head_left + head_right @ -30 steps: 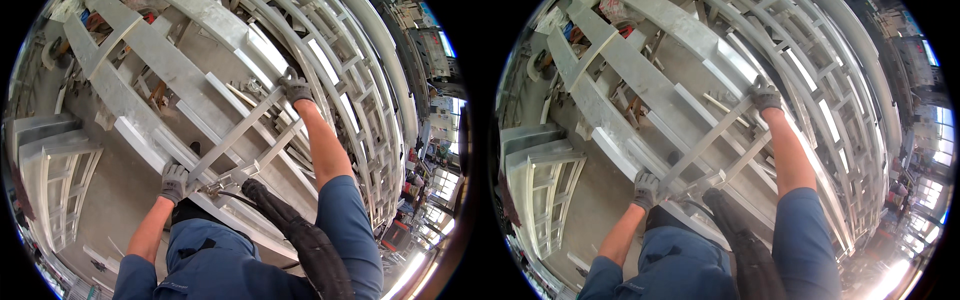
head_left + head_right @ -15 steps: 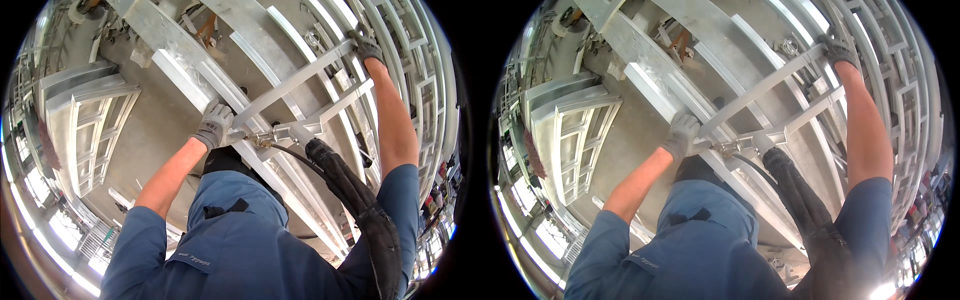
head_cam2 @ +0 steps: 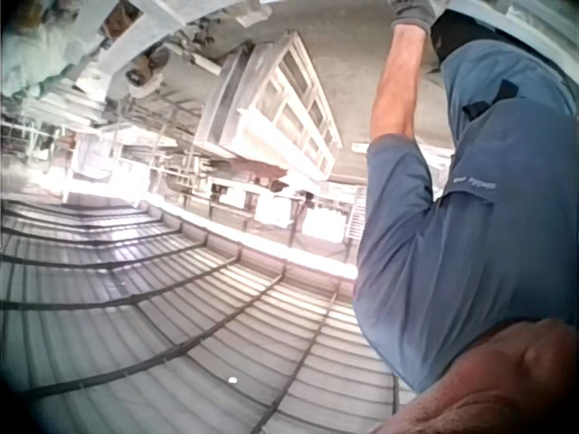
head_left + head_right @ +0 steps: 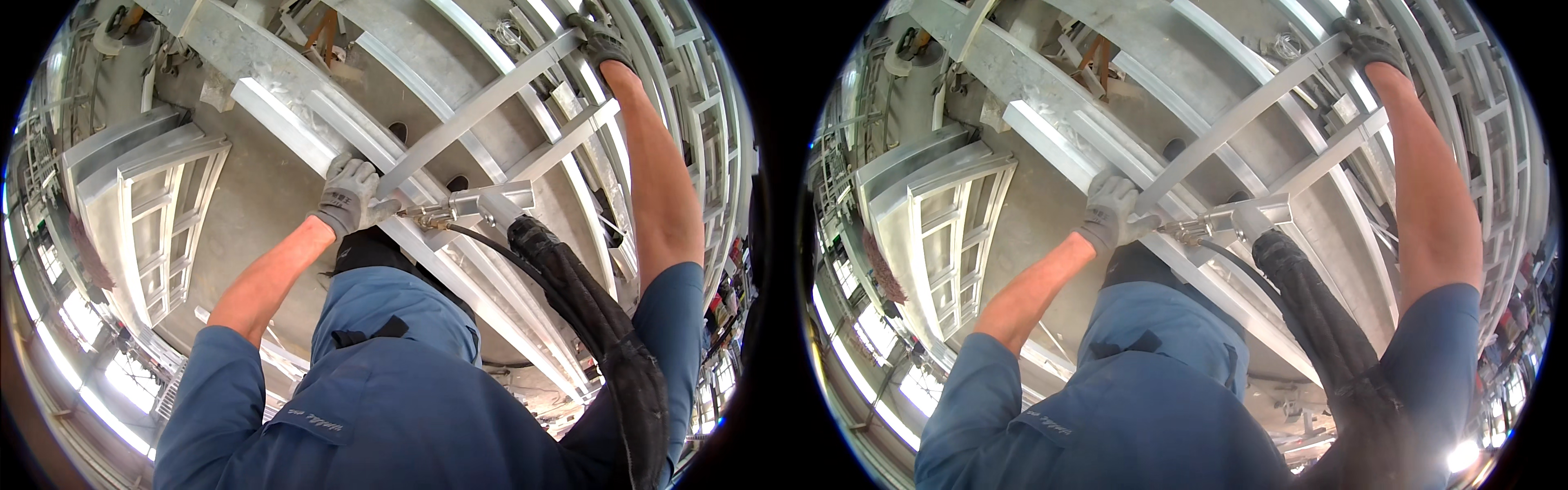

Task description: The person positions and welds metal frame components in a workshop. They align pieces, use a welding torch to join them, and occasionally pick up additional metal parts to continue assembly.

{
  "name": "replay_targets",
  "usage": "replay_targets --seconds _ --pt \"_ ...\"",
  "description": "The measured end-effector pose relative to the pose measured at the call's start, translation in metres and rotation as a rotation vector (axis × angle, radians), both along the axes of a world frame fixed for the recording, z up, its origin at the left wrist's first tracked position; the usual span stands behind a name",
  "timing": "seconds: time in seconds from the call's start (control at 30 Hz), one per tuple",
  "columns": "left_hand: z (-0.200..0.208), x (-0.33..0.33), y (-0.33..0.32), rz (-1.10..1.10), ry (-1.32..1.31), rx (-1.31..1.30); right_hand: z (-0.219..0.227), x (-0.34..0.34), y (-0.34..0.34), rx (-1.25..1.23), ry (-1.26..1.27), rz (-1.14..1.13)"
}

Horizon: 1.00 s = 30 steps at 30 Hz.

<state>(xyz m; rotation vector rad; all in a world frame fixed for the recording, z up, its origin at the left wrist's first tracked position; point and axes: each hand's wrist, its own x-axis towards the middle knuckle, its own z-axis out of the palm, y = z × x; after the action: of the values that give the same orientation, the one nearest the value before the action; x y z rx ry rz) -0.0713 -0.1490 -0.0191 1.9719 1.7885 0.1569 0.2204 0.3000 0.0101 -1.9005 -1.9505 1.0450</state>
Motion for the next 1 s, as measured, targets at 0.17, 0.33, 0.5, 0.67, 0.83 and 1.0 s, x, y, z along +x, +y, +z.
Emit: replay_targets --seconds 0.17,0.33,0.5,0.67,0.83,1.0 --pt "-0.005 -0.003 0.001 -0.04 -0.01 0.049 -0.039 0.035 0.028 0.322 -0.771 0.685" --pt "-0.008 -0.011 0.0 -0.087 -0.055 0.058 -0.037 0.031 0.001 0.4 -0.412 0.549" --pt "-0.003 -0.03 0.002 -0.233 -0.107 -0.06 -0.013 0.018 -0.077 0.518 -0.138 0.69" --pt "0.015 -0.033 0.013 -0.34 -0.081 -0.128 0.016 0.0 -0.238 -0.181 0.263 0.372" --pt "0.005 -0.034 0.009 -0.42 0.078 -0.075 0.004 -0.025 -0.282 0.004 0.072 0.728" --pt "-0.03 -0.024 -0.008 -0.33 0.22 0.158 0.003 -0.085 -0.295 0.491 -0.016 1.24"
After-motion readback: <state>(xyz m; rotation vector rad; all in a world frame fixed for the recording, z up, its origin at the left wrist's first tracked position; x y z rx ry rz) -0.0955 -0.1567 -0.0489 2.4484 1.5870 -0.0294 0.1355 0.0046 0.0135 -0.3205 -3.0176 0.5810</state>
